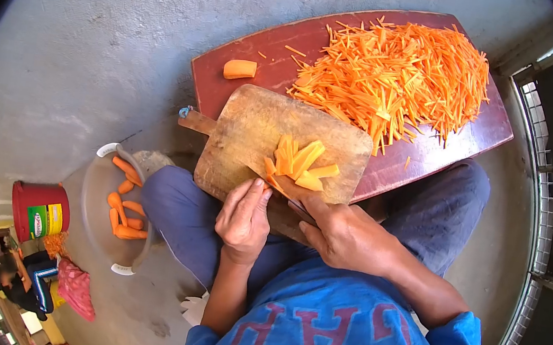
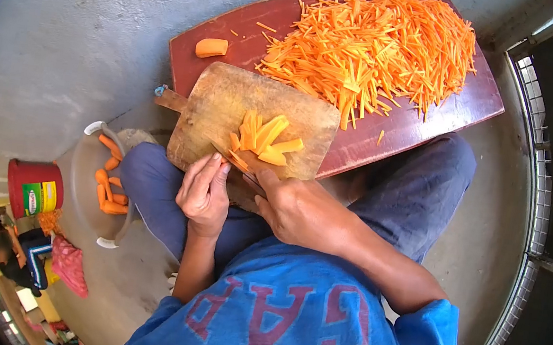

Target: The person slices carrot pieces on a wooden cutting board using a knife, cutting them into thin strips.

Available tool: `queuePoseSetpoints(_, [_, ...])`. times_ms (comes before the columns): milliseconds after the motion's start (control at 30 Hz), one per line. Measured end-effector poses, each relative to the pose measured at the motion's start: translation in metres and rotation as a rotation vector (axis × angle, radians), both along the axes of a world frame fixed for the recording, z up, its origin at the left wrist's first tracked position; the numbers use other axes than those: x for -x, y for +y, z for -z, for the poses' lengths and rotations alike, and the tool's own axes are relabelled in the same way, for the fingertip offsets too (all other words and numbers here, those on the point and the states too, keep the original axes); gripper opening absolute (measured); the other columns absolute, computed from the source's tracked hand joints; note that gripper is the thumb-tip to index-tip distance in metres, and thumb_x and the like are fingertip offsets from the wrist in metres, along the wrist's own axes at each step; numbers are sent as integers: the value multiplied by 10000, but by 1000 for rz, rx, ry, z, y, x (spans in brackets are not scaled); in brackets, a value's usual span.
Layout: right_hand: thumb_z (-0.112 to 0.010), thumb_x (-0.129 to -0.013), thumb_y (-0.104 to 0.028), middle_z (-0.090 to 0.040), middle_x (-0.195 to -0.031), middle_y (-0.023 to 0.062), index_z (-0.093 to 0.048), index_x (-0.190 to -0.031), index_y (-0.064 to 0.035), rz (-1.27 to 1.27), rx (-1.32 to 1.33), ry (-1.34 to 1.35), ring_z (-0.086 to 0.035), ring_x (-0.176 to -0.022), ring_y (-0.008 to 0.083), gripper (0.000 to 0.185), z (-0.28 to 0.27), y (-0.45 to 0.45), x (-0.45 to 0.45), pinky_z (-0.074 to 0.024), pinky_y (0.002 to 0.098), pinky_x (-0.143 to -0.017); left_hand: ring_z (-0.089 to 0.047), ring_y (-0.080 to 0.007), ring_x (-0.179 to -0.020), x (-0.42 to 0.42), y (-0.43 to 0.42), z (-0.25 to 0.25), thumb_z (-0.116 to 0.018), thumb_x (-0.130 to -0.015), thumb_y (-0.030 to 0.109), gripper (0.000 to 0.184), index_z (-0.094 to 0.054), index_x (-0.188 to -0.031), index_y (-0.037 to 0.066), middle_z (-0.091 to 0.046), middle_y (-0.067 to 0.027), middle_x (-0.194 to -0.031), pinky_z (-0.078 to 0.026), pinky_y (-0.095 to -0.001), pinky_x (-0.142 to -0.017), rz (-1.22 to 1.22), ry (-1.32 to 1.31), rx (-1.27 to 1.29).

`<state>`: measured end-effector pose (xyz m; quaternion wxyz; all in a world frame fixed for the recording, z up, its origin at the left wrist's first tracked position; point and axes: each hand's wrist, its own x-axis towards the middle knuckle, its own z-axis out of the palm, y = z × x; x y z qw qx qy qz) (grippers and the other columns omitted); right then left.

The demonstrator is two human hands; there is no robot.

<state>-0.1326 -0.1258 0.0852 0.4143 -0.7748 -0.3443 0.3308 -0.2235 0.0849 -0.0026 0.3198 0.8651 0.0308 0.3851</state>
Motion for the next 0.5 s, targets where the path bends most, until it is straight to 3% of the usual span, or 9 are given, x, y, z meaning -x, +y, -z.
queuePoseSetpoints(67, [-707,-1071,-92,-784,-1121,322,-530,-1624,-14,-4,-4,-53,-773,-1011,536,586,1,-1,-1,-618,579,-877,-822,-342,-994,0,-1,-1,-874,-956,-84,267,-831,-1217,-51,-832,-203,-1131,-666,-400,-895,-22,10,-4])
queuePoseSetpoints(167, [-693,-1095,-122,-773,-1149,360,-580,-1538,76,9,-96,38,-782,-1095,520,498,-12,-7,-15,-620,549,-933,-818,-336,-994,1,0,-3,-873,-970,-63,266,-817,-1230,-56,-829,-204,-1143,-667,-401,-901,-22,31,16])
queuePoseSetpoints(267, [-692,-1114,-140,-749,-1092,231,-610,-1568,20,156,-236,27,-751,-969,277,488,-7,-17,-21,-601,436,-899,-824,-362,-991,3,1,1,-875,-976,-30,286,-802,-1253,-32,-823,-198,-1151,-675,-429,-858,-6,37,65])
queuePoseSetpoints(300, [-692,-1120,-145,-707,-1058,184,-632,-1536,34,174,-231,92,-667,-973,197,456,-12,-21,-24,-578,401,-916,-823,-360,-993,3,1,0,-875,-976,-30,293,-798,-1258,-32,-823,-198,-1152,-675,-429,-860,-6,38,61])
queuePoseSetpoints(400, [-695,-1116,-136,-712,-1069,187,-625,-1542,36,173,-223,18,-670,-970,203,465,-6,-28,-21,-581,398,-918,-823,-357,-998,2,0,0,-874,-977,-31,301,-795,-1267,-31,-824,-197,-1153,-673,-428,-865,-2,43,56])
queuePoseSetpoints(433, [-703,-1109,-128,-747,-1078,233,-621,-1539,46,162,-221,35,-747,-980,266,471,-9,-29,-18,-597,421,-921,-823,-356,-997,3,0,3,-873,-979,-31,295,-799,-1265,-32,-824,-196,-1151,-673,-426,-865,-6,45,58])
queuePoseSetpoints(500, [-705,-1108,-126,-765,-1079,258,-611,-1540,53,141,-219,51,-788,-989,321,477,-10,-28,-8,-608,444,-913,-824,-355,-996,4,0,3,-871,-979,-40,292,-808,-1264,-32,-825,-197,-1148,-672,-424,-866,-15,45,38])
